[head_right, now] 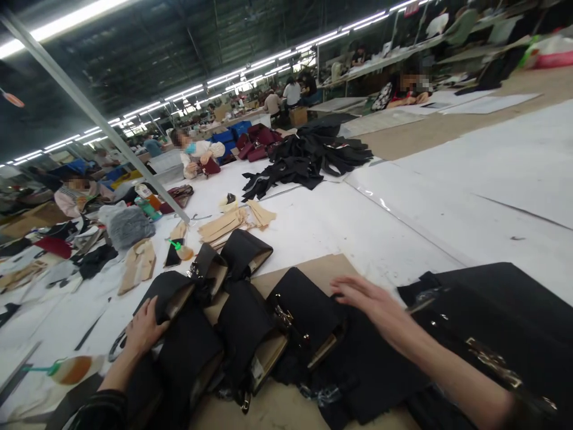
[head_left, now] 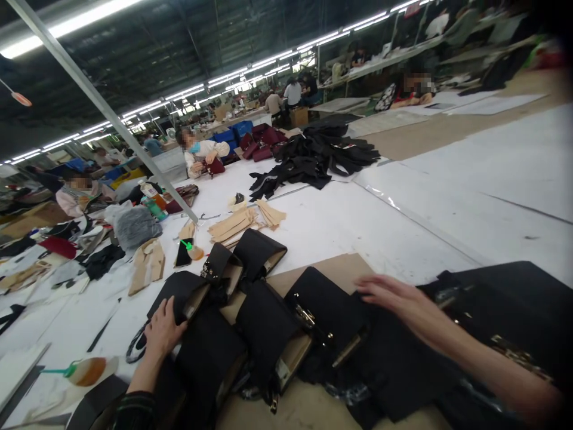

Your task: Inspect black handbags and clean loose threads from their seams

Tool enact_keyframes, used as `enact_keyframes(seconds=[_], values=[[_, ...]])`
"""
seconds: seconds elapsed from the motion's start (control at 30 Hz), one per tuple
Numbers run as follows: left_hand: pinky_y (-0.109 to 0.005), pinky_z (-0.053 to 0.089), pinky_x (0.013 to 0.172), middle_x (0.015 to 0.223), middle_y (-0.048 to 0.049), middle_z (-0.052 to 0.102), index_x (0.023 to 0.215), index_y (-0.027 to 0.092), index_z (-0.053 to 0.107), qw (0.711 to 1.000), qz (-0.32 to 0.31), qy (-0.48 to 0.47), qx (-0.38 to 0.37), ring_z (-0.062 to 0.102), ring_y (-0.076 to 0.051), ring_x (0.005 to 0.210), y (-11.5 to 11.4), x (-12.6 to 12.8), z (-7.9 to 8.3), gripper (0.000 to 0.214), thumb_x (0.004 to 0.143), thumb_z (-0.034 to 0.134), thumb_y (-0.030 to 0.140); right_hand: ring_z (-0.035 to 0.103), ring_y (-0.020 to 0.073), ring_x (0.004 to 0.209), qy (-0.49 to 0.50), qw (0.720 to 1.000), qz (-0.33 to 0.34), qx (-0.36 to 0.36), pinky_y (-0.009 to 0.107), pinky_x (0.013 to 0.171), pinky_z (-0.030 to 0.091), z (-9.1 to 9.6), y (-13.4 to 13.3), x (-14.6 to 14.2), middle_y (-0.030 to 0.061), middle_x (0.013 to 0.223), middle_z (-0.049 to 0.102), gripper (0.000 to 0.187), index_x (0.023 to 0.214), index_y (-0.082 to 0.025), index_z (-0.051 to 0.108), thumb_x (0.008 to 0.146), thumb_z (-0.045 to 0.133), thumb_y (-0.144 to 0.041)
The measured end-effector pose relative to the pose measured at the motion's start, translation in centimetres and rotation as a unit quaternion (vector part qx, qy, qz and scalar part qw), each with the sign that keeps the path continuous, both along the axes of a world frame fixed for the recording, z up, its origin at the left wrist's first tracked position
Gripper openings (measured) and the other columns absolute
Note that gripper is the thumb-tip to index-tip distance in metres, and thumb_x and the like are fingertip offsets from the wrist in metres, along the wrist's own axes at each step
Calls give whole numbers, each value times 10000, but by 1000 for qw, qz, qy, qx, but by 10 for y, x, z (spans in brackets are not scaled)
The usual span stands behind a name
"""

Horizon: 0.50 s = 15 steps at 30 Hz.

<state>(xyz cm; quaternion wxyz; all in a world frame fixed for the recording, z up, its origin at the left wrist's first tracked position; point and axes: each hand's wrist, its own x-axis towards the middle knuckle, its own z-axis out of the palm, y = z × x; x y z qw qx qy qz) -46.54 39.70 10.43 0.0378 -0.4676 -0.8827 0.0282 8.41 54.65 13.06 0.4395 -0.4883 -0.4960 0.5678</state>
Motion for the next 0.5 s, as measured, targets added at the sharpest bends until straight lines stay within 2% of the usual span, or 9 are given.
enact_keyframes(seconds=[0.1, 0.17, 0.23, 0.3, 0.4, 0.5], values=[[-461, 337, 1051, 1606, -84, 251, 1525, 298, 202, 999, -38, -2, -38, 336, -309, 1399, -5, -17, -21, 960, 682, 630, 129, 653, 257, 973, 93, 979, 137, -123, 366, 873, 543, -18, 26, -99, 123, 1018, 687, 372, 953, -189, 701, 627, 829, -316], [-479, 330, 1051, 1615, -87, 226, 1542, 303, 139, 998, -45, 10, -41, 295, -314, 1421, -10, -24, -31, 990, 694, 604, 91, 657, 244, 913, 88, 978, 120, -144, 349, 818, 549, -37, 46, -166, 113, 957, 689, 424, 905, -159, 672, 537, 853, -269], [-501, 357, 1024, 1608, -129, 234, 1553, 262, 103, 998, -36, 24, -35, 322, -346, 1401, -14, -28, -39, 922, 768, 565, 122, 652, 236, 892, 83, 980, 95, -154, 332, 756, 549, -58, 64, -217, 114, 949, 681, 414, 884, -150, 648, 529, 836, -250], [-479, 390, 1001, 1579, -168, 294, 1551, 195, 138, 999, -27, 31, -30, 382, -355, 1361, -14, -30, -44, 810, 840, 527, 189, 644, 228, 893, 83, 982, 69, -152, 311, 697, 539, -76, 77, -248, 122, 1013, 667, 423, 922, -154, 630, 553, 810, -252], [-425, 428, 977, 1511, -191, 417, 1508, 113, 261, 999, -7, 33, -22, 472, -329, 1300, -12, -32, -43, 642, 917, 442, 282, 623, 221, 928, 81, 988, 38, -128, 283, 648, 509, -94, 92, -266, 119, 1114, 645, 468, 1022, -176, 611, 599, 780, -285], [-407, 508, 817, 1253, -153, 665, 1438, 175, 388, 998, 51, 27, -9, 656, -317, 1061, -11, -42, -29, 544, 946, 370, 406, 617, 209, 916, 85, 991, 57, -91, 266, 654, 487, -101, 105, -273, 88, 1058, 678, 451, 1011, -187, 637, 603, 788, -306]])
